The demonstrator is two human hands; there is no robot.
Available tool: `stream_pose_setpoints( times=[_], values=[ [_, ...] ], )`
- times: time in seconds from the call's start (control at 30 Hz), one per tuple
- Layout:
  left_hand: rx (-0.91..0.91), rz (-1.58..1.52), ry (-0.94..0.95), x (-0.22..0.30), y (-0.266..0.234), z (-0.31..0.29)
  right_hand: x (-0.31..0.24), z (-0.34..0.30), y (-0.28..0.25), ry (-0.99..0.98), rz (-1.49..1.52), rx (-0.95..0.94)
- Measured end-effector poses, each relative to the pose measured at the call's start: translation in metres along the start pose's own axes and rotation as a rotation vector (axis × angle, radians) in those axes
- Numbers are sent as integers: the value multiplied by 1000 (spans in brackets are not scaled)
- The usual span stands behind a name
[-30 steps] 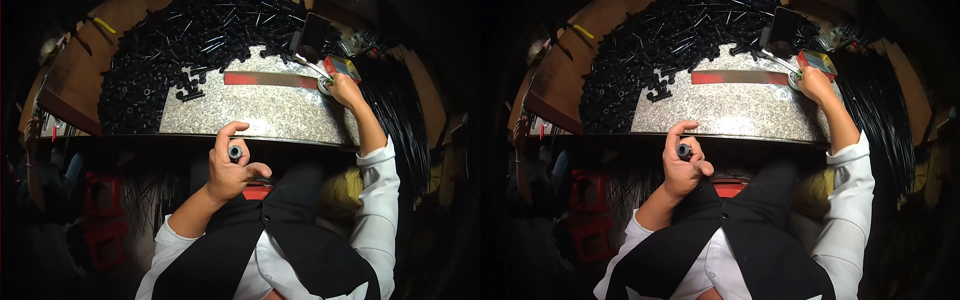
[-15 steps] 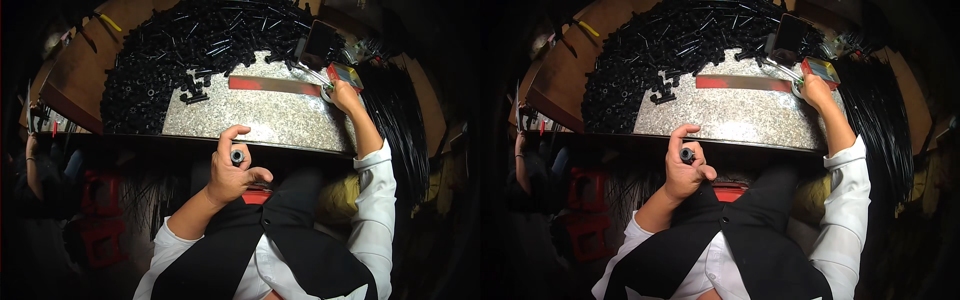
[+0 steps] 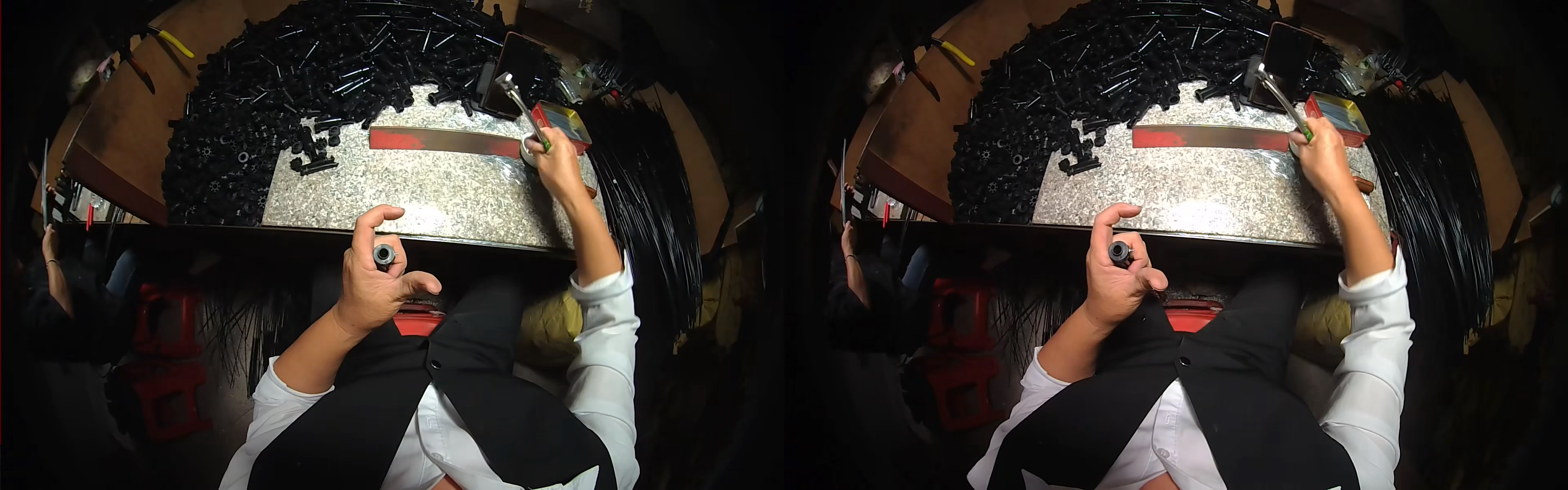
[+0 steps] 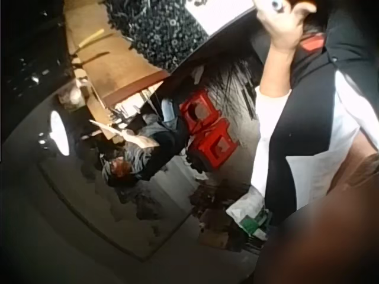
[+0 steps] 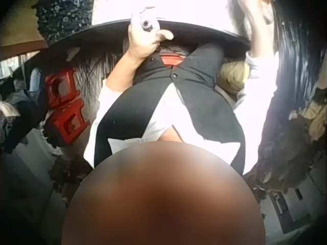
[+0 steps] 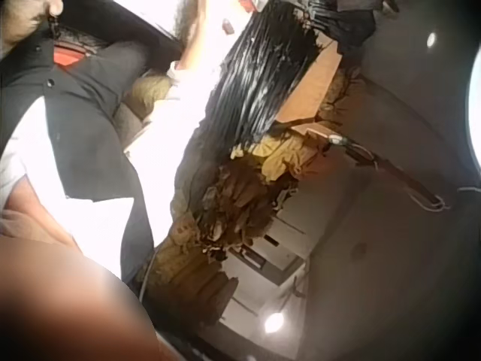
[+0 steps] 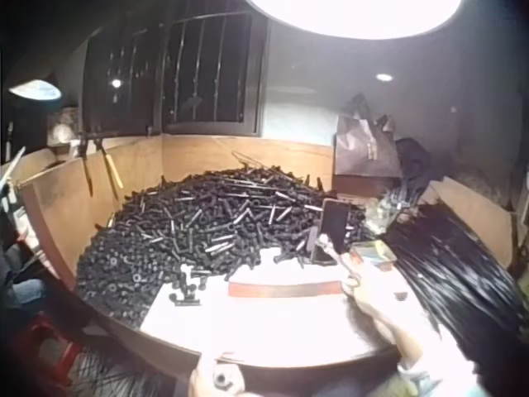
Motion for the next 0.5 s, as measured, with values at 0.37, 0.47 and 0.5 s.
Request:
stream_pose_setpoints(
  times=[0.37,0.47,0.5],
  values=[
    [4,4,35,1,5,4,-193,-107,3,-50,1094,-239],
    [36,-105,31,-3,7,2,-204,-115,11,8,1206,-283],
    [46,-142,53,-2,6,3,-205,-114,10,24,1226,-243]
  ],
)
Point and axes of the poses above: each hand's wrist, its own z-axis towards the middle knuckle, its own y-axis out of the palm, x = y × z, the point moved 8 cm from there along z, towards the middle knuckle, and after that the axes turned 5 degrees about x, right-handed, at the moved point
